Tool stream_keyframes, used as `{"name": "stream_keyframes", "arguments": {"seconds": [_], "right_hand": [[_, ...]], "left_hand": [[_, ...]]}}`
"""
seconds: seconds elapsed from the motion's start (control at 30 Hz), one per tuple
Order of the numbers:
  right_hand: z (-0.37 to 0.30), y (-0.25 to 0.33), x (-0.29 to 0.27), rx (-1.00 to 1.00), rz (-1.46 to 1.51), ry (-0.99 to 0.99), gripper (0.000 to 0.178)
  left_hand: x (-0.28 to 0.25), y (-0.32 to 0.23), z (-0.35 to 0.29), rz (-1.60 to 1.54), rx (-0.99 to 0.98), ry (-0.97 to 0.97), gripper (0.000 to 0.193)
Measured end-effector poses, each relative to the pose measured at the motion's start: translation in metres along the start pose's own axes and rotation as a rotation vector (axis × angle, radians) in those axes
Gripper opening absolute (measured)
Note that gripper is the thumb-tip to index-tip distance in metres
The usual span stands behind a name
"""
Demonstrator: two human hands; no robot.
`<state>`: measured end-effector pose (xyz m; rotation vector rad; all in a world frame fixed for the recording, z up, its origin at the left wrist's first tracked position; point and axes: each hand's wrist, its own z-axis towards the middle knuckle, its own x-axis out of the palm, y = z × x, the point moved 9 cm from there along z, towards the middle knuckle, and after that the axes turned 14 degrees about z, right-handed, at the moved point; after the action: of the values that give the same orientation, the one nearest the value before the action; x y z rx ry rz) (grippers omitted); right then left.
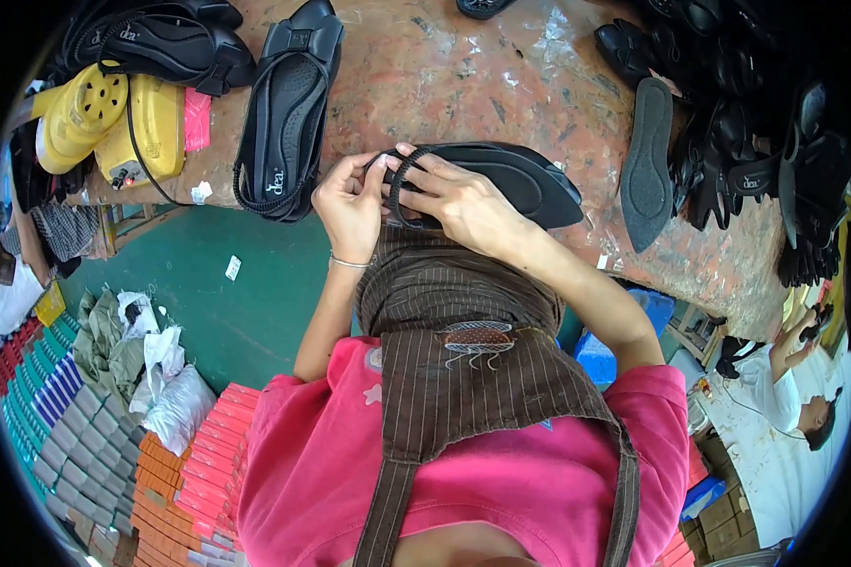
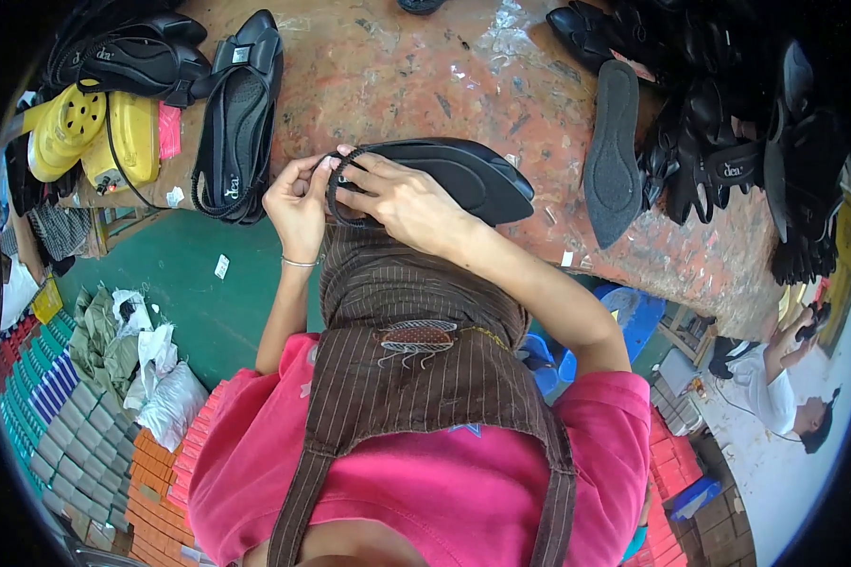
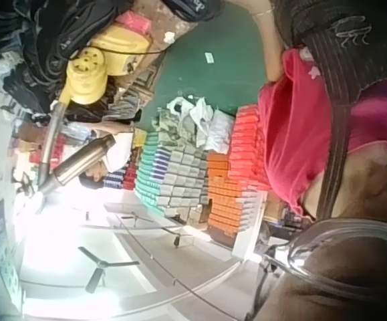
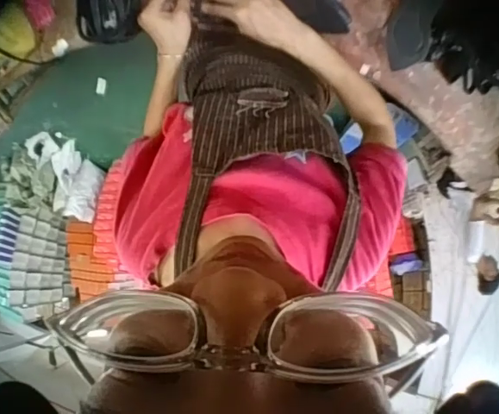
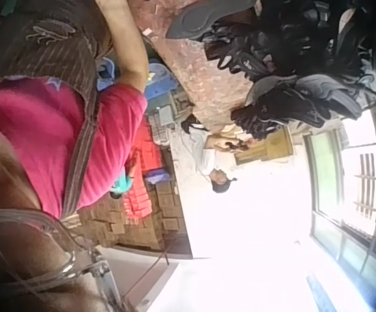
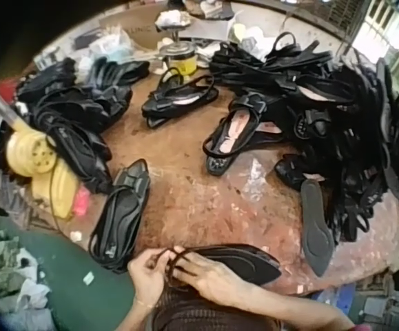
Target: Inserting insoles into flat shoes and stacking them at a production workbench in a shoe factory.
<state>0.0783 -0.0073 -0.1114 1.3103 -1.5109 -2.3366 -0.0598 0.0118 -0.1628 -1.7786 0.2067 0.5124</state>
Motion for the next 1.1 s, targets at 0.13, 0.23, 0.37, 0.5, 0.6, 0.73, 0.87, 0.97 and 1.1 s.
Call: {"name": "stream_keyframes", "arguments": {"seconds": [0.13,0.23,0.37,0.5,0.6,0.73,0.87,0.97,1.1], "right_hand": [[-0.01,0.008,-0.008,0.129,-0.131,-0.11,0.041],[-0.039,0.005,-0.023,0.3,-0.318,-0.148,0.041],[-0.039,0.001,-0.053,0.31,-0.289,-0.361,0.037],[-0.06,-0.026,-0.139,0.528,-0.709,-0.857,0.056],[-0.073,-0.07,-0.157,0.637,0.313,-0.932,0.053],[-0.079,0.008,-0.123,0.378,0.048,-0.599,0.033],[-0.109,0.017,-0.051,0.467,-0.068,-0.526,0.04],[-0.09,0.007,-0.049,0.445,-0.235,-0.581,0.038],[-0.037,-0.057,-0.073,0.569,-0.379,-0.559,0.021]], "left_hand": [[-0.004,-0.006,0.004,0.135,0.019,0.035,0.008],[-0.002,-0.01,0.002,0.186,0.039,0.021,0.012],[0.0,-0.019,-0.006,0.427,0.111,0.033,0.013],[0.044,-0.048,-0.059,0.605,0.294,0.38,0.015],[0.068,-0.072,-0.095,0.721,0.526,0.443,0.02],[0.076,-0.094,-0.137,0.68,0.832,0.372,0.022],[0.105,-0.078,-0.147,0.797,0.941,0.513,0.044],[0.111,-0.058,-0.15,0.877,0.953,0.56,0.055],[0.113,-0.068,-0.147,0.881,0.88,0.582,0.058]]}}
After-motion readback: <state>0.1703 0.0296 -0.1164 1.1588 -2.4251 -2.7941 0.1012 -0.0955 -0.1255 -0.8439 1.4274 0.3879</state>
